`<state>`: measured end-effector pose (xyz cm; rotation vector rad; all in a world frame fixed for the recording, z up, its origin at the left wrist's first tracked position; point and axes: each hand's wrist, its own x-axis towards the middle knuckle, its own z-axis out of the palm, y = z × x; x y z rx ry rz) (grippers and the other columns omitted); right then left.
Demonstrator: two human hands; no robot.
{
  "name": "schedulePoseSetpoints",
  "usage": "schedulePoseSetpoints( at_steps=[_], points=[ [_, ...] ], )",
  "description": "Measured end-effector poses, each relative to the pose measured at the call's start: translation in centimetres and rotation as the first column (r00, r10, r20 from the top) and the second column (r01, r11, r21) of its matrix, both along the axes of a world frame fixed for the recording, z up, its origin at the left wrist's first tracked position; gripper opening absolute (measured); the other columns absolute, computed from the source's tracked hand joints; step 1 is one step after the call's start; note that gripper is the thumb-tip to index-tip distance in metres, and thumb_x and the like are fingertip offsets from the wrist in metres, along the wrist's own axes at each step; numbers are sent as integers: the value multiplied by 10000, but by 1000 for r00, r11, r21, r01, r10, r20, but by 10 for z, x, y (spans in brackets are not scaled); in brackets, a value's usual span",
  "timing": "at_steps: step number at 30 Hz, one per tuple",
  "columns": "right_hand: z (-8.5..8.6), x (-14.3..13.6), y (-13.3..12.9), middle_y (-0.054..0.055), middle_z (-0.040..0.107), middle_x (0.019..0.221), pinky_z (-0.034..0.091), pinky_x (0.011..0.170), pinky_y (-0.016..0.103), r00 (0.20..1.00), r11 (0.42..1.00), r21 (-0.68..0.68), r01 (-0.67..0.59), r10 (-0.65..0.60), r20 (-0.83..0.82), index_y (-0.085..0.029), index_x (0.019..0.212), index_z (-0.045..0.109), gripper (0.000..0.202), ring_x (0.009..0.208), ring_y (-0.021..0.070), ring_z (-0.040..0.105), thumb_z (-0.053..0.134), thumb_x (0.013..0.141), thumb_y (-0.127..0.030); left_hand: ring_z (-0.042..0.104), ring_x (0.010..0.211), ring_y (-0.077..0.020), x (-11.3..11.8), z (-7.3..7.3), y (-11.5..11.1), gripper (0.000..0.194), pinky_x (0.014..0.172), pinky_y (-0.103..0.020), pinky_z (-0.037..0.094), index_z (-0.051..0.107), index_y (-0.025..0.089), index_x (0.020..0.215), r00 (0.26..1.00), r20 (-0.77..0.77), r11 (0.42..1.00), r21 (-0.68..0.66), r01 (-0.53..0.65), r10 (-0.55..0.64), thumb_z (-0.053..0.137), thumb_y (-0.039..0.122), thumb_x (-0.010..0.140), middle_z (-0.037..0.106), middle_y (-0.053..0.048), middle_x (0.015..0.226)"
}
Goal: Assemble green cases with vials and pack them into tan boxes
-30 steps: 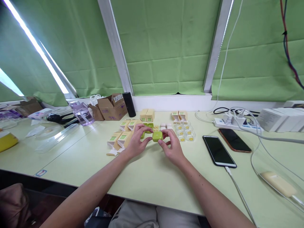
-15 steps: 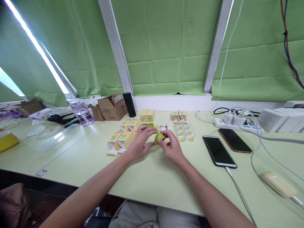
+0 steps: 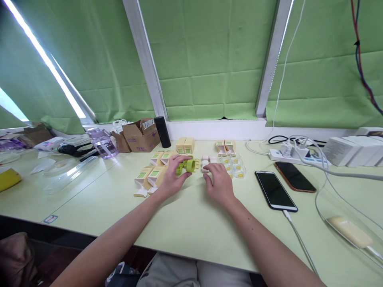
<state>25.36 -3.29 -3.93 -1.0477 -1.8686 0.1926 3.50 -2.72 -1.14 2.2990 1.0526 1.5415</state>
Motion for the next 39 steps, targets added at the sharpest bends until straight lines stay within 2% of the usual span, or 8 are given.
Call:
schedulePoseSetpoints(
  at_steps=[3, 7, 12, 23, 28, 32, 35, 39],
  points=[
    [0, -6, 4, 132, 681, 1390, 414, 1132, 539, 912, 995, 89, 40, -73, 404, -203, 1155, 727, 292, 1360, 352, 499, 508, 972, -142, 593, 1249, -251, -5, -4, 11, 440, 1061, -416, 498, 652, 255, 1297, 970, 241, 977, -209, 53, -2, 755, 220, 871, 632, -106, 1365],
    [3, -22, 12, 138, 598, 1523, 273, 1242, 542, 736, 997, 78, 10, -61, 675, -138, 1230, 722, 376, 1481, 367, 399, 507, 926, -85, 634, 1231, -232, -8, -8, 20, 537, 1042, -368, 508, 618, 216, 1321, 882, 465, 901, -349, 258, -73, 819, 311, 831, 661, -122, 1363],
    [2, -38, 30, 164, 628, 1473, 223, 1275, 547, 672, 998, 43, 38, -57, 739, -116, 1179, 742, 376, 1496, 362, 408, 417, 991, -105, 700, 1125, -215, -7, -6, 16, 666, 1019, -364, 534, 564, 222, 1394, 803, 580, 834, -367, 411, -141, 855, 409, 825, 719, -119, 1266],
    [11, -35, 19, 165, 763, 1107, 276, 1206, 507, 719, 987, 157, -28, -89, 689, -140, 1065, 768, 306, 1237, 327, 567, 537, 883, -54, 726, 1102, -223, -6, -8, 18, 665, 992, -361, 538, 534, 221, 1327, 796, 589, 837, -358, 414, -141, 884, 430, 801, 756, -111, 1216],
    [17, -23, -4, 118, 746, 843, 427, 973, 450, 862, 975, 221, -33, -85, 500, -180, 830, 734, 262, 860, 254, 632, 528, 882, -26, 721, 1058, -210, 0, -5, 14, 637, 967, -356, 533, 544, 225, 1304, 806, 574, 843, -354, 404, -145, 884, 414, 799, 755, -94, 1183],
    [16, -16, -24, 76, 731, 880, 485, 776, 381, 982, 967, 190, -167, 146, 121, -217, 978, 702, 209, 839, 232, 638, 514, 975, -126, 706, 1111, -222, 4, -4, 9, 601, 992, -371, 522, 550, 225, 1285, 819, 551, 845, -354, 402, -159, 875, 390, 807, 739, -104, 1225],
    [20, -14, -32, 70, 725, 977, 542, 785, 362, 927, 947, 116, -299, 317, -203, -249, 1077, 706, 194, 898, 214, 667, 525, 1019, -211, 693, 1154, -237, 6, -5, 7, 568, 1013, -384, 513, 556, 218, 1276, 842, 513, 846, -361, 391, -170, 861, 369, 821, 726, -116, 1244],
    [27, -14, -29, 60, 728, 917, 539, 668, 335, 773, 944, -85, -319, 207, -600, -239, 997, 759, 177, 773, 190, 653, 700, 941, -396, 679, 1176, -241, 8, -8, 7, 525, 1027, -389, 505, 570, 209, 1260, 860, 478, 843, -375, 385, -180, 846, 315, 825, 716, -115, 1231]
  ],
)
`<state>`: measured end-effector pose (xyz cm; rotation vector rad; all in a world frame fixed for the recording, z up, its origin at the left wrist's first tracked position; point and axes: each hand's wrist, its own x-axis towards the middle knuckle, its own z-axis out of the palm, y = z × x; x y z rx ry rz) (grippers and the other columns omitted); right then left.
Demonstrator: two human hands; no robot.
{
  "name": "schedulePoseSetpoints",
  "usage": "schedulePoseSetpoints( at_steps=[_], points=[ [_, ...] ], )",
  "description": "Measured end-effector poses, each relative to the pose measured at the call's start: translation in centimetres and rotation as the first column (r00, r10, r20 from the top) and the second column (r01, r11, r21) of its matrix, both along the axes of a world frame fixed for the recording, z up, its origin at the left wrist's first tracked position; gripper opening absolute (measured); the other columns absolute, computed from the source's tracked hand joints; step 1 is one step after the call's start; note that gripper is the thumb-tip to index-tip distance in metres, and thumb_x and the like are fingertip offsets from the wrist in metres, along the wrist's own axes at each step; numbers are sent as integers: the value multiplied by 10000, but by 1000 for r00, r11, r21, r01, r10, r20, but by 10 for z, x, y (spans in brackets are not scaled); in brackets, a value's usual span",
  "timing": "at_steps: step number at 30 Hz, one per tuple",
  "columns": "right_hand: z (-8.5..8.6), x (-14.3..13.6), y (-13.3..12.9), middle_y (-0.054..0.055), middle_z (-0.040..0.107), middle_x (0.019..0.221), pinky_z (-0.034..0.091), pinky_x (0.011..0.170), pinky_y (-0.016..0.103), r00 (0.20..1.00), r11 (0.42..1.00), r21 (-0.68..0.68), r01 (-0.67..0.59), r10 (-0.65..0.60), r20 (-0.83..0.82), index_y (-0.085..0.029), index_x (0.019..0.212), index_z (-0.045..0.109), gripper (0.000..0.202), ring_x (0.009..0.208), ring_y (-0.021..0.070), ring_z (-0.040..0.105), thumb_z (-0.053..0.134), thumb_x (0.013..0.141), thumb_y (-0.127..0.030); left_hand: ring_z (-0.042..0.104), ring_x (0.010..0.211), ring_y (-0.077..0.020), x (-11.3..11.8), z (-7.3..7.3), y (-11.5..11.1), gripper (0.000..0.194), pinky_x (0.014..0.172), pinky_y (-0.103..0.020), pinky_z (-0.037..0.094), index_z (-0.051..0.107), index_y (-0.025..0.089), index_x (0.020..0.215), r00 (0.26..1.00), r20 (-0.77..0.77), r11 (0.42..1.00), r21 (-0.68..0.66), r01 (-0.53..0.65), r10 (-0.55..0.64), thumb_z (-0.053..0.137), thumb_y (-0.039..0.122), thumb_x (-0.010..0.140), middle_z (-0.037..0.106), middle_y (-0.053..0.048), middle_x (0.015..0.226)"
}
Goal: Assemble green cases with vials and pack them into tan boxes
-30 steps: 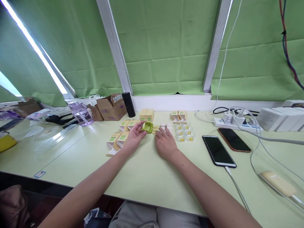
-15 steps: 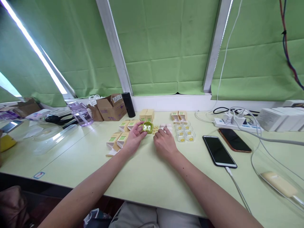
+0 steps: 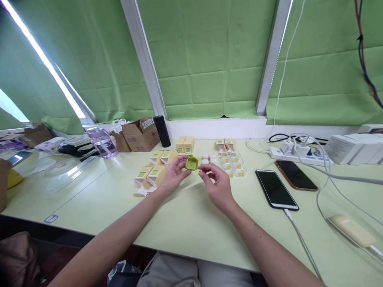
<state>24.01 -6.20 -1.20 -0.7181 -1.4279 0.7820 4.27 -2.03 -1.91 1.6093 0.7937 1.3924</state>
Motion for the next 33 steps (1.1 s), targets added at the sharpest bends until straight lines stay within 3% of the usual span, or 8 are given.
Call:
schedulePoseSetpoints(
  at_steps=[3, 6, 9, 13, 20, 25, 29, 33],
  points=[
    [2, 0, 7, 20, 668, 706, 465, 536, 295, 975, 967, -228, -113, 63, -213, -199, 901, 760, 341, 577, 137, 548, 810, 820, -526, 664, 1217, -255, 2, 2, -3, 492, 1055, -402, 493, 588, 208, 1248, 999, -45, 1000, 8, -19, 19, 832, 280, 826, 701, -116, 1264],
    [3, 1, 11, -6, 607, 615, 400, 482, 260, 940, 916, -355, -188, 63, -335, -179, 769, 719, 464, 517, 104, 488, 876, 711, -612, 652, 1250, -271, 4, 4, -7, 474, 1071, -413, 487, 600, 200, 1235, 995, -91, 999, 2, -34, 34, 826, 254, 821, 677, -128, 1324],
    [3, 3, 12, -7, 601, 615, 383, 464, 243, 927, 889, -408, -209, 47, -372, -170, 738, 709, 521, 516, 93, 486, 903, 658, -646, 662, 1233, -275, 5, 4, -9, 485, 1076, -424, 488, 610, 195, 1222, 992, -117, 999, 11, -37, 39, 843, 245, 800, 678, -129, 1315],
    [5, 5, 11, -10, 620, 625, 420, 469, 240, 925, 898, -387, -210, 55, -375, -173, 800, 726, 501, 522, 98, 518, 918, 653, -611, 667, 1225, -282, 5, 1, -8, 484, 1081, -446, 493, 624, 196, 1221, 988, -148, 999, 14, -50, 52, 848, 243, 795, 673, -132, 1317],
    [-1, 3, 12, -1, 674, 732, 546, 529, 279, 962, 966, -224, -126, 64, -264, -201, 954, 742, 347, 638, 159, 663, 879, 737, -434, 667, 1211, -275, 6, 2, -10, 479, 1075, -451, 511, 643, 203, 1227, 987, -154, 998, 37, -52, 57, 856, 239, 799, 647, -126, 1323],
    [-7, 3, 9, 10, 701, 771, 552, 569, 287, 996, 994, -72, 76, -78, -35, -215, 959, 736, 171, 666, 163, 672, 784, 846, -334, 658, 1230, -281, 6, 2, -11, 491, 1092, -468, 509, 645, 209, 1231, 987, -158, 998, 54, -30, 38, 874, 266, 801, 635, -126, 1321],
    [-8, 3, 6, 31, 750, 846, 564, 646, 311, 948, 936, 270, 225, -275, 163, -230, 982, 743, 73, 697, 165, 663, 681, 944, -240, 650, 1240, -270, 5, 0, -11, 476, 1126, -483, 500, 650, 220, 1227, 986, -165, 996, 89, -19, 33, 869, 250, 805, 617, -116, 1322],
    [-9, 4, 10, 39, 772, 888, 562, 682, 336, 899, 837, 503, 215, -372, 234, -246, 1094, 734, 183, 732, 185, 677, 626, 983, -149, 652, 1229, -256, 6, -2, -11, 483, 1149, -495, 498, 654, 232, 1231, 983, -179, 991, 137, -12, 37, 867, 217, 797, 605, -100, 1302]
  ],
)
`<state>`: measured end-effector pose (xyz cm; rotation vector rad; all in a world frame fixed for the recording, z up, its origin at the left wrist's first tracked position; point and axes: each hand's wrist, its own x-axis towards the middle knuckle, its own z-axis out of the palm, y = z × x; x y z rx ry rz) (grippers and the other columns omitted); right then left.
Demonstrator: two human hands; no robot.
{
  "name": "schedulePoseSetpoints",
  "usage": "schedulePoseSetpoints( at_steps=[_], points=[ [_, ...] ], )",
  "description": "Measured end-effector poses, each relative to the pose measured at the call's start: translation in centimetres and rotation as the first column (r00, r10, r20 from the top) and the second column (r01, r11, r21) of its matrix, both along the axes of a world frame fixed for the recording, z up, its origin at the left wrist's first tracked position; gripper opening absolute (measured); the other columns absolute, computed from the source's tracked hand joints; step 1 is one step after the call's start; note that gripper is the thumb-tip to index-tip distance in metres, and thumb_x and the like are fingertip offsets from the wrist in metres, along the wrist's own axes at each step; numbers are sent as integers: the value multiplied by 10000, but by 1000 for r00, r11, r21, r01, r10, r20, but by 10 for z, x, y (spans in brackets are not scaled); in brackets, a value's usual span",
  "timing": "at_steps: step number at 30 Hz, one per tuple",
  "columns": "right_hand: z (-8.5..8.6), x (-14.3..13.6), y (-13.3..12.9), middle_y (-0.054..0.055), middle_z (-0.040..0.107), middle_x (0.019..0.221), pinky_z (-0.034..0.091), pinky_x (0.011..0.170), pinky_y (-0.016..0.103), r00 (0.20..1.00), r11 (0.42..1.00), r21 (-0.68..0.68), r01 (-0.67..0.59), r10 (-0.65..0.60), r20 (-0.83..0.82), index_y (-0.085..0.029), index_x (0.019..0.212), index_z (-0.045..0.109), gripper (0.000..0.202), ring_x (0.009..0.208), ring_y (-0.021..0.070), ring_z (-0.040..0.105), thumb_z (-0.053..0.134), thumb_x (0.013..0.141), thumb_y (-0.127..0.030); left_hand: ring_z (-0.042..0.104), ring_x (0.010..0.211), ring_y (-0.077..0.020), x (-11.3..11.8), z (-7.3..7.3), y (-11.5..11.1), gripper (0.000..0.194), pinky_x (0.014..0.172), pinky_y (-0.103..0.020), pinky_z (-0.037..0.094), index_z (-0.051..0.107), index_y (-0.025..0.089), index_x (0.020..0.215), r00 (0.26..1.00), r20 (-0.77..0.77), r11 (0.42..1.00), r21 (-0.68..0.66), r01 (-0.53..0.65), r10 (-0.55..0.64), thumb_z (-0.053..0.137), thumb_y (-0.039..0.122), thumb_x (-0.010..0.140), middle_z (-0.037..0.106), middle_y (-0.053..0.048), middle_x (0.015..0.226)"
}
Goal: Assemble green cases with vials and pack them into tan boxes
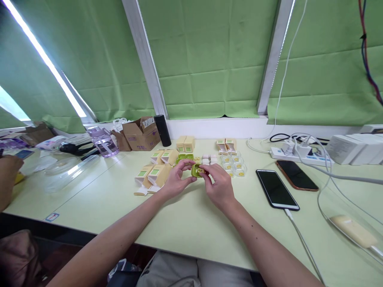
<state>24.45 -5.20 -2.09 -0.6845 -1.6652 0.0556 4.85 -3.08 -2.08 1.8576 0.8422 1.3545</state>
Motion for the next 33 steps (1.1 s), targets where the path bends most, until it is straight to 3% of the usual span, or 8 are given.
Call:
schedulePoseSetpoints(
  at_steps=[4, 10, 33],
  points=[
    [-2, 4, 6, 65, 753, 947, 557, 760, 372, 988, 991, 116, 68, -82, 127, -240, 1091, 731, 195, 865, 224, 676, 620, 982, -122, 647, 1227, -254, 1, 0, -1, 490, 1146, -496, 514, 659, 235, 1226, 1000, -12, 998, 61, -2, 3, 874, 208, 786, 599, -88, 1270],
    [0, 8, 6, 68, 644, 864, 480, 696, 355, 950, 964, 188, 187, -226, 216, -210, 1016, 746, 125, 812, 220, 583, 639, 976, -159, 650, 1224, -248, 2, 1, -2, 490, 1155, -502, 517, 659, 242, 1222, 1000, -24, 996, 91, 11, -9, 885, 228, 788, 587, -79, 1259],
    [-2, 5, 8, 51, 607, 759, 392, 648, 365, 942, 978, 144, 148, -184, 281, -231, 933, 721, 178, 752, 216, 481, 575, 1008, -165, 644, 1229, -251, 2, 2, -6, 473, 1149, -508, 544, 696, 232, 1229, 998, -56, 995, 93, 35, -30, 894, 280, 802, 584, -86, 1266]
  ],
)
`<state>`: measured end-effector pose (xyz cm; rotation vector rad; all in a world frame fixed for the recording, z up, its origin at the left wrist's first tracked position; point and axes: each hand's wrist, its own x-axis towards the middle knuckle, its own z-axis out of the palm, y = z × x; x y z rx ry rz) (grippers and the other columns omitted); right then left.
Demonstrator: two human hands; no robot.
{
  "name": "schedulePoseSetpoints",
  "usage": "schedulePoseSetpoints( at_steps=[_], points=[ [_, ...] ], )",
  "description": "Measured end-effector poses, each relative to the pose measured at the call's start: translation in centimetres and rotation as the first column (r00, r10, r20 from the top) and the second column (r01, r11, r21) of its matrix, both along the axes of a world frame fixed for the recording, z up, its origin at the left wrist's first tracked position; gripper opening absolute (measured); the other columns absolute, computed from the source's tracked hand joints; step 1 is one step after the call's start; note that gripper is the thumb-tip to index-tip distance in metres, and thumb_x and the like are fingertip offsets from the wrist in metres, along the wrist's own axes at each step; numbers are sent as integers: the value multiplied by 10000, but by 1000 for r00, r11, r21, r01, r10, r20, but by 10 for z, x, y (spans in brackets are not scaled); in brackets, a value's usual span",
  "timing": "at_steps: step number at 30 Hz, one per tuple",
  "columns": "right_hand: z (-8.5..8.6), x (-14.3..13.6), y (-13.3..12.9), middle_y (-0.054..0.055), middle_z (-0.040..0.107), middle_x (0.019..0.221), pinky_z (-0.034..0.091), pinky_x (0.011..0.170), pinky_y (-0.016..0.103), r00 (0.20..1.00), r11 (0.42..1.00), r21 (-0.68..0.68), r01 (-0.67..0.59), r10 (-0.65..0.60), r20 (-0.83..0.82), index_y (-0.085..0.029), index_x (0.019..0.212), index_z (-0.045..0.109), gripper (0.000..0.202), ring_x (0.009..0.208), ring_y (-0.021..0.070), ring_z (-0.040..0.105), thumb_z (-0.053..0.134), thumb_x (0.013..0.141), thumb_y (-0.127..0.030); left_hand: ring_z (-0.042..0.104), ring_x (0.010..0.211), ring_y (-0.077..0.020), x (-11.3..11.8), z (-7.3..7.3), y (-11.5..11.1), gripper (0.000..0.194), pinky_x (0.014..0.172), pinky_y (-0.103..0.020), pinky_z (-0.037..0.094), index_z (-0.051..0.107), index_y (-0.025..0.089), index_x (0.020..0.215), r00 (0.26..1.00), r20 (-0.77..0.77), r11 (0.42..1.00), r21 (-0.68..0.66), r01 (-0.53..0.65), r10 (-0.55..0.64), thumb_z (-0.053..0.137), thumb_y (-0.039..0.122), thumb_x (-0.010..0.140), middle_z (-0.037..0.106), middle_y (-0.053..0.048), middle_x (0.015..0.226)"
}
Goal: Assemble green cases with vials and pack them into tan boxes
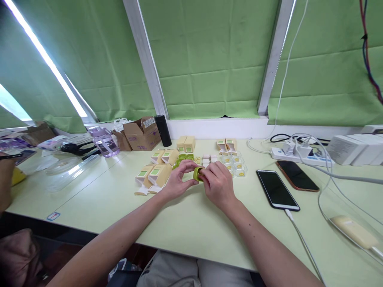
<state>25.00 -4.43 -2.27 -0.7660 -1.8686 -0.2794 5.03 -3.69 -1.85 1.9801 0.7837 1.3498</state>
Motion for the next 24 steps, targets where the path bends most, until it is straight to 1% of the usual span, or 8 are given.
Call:
schedulePoseSetpoints(
  at_steps=[6, 10, 12, 14, 16, 18, 20, 24],
  points=[
    [1, 2, 1, 54, 637, 773, 425, 660, 367, 1000, 1000, 8, -29, 29, -3, -226, 989, 731, 136, 768, 221, 509, 604, 999, -178, 648, 1210, -241, 0, 0, 1, 472, 1141, -490, 541, 706, 232, 1224, 1000, 4, 1000, -18, -3, 3, 894, 249, 791, 590, -84, 1257],
    [4, 7, -1, 75, 701, 900, 500, 717, 401, 995, 995, -17, -99, 99, -5, -241, 1182, 700, 252, 832, 246, 597, 604, 965, -154, 643, 1202, -249, -3, 0, 5, 443, 1120, -470, 534, 715, 238, 1223, 999, 27, 999, -27, -26, 26, 871, 252, 808, 612, -95, 1244],
    [4, 9, -2, 94, 719, 1010, 550, 775, 440, 990, 990, -25, -135, 134, -37, -246, 1270, 652, 341, 915, 272, 646, 604, 947, -148, 650, 1174, -248, -4, 1, 6, 438, 1097, -465, 535, 716, 242, 1224, 998, 36, 998, -24, -59, 60, 864, 254, 812, 615, -97, 1239],
    [3, 9, -3, 122, 713, 1159, 585, 867, 499, 987, 988, -49, -145, 142, -73, -255, 1352, 598, 418, 1062, 314, 671, 616, 943, -174, 657, 1135, -241, -5, 2, 6, 438, 1077, -463, 538, 725, 247, 1218, 994, 24, 994, -19, -107, 108, 870, 260, 805, 611, -95, 1229],
    [0, 7, -2, 148, 676, 1313, 590, 958, 544, 987, 986, -85, -147, 140, -77, -264, 1444, 531, 503, 1222, 346, 644, 630, 954, -212, 641, 1146, -251, -6, 3, 6, 436, 1068, -464, 537, 744, 255, 1203, 989, -1, 989, 4, -149, 149, 884, 272, 790, 609, -94, 1212],
    [-5, 4, -1, 157, 651, 1381, 600, 987, 548, 987, 980, -122, -155, 149, -58, -269, 1504, 478, 556, 1295, 349, 617, 630, 971, -232, 601, 1210, -275, -5, 3, 4, 433, 1077, -472, 528, 760, 263, 1197, 986, -27, 986, 32, -165, 166, 891, 282, 785, 624, -97, 1189],
    [-9, 1, 1, 151, 656, 1374, 622, 969, 530, 985, 973, -158, -168, 160, -60, -277, 1507, 480, 543, 1282, 334, 629, 612, 984, -220, 568, 1256, -290, -4, 4, 3, 442, 1091, -482, 514, 762, 271, 1210, 985, -48, 986, 46, -163, 165, 890, 288, 787, 644, -100, 1182],
    [-14, -1, 4, 136, 651, 1366, 645, 942, 511, 975, 958, -210, -194, 166, -146, -293, 1457, 533, 508, 1251, 313, 646, 596, 968, -172, 596, 1221, -284, -3, 6, 0, 510, 1047, -461, 513, 708, 266, 1307, 986, -58, 987, 37, -157, 159, 862, 312, 823, 674, -110, 1219]
  ],
)
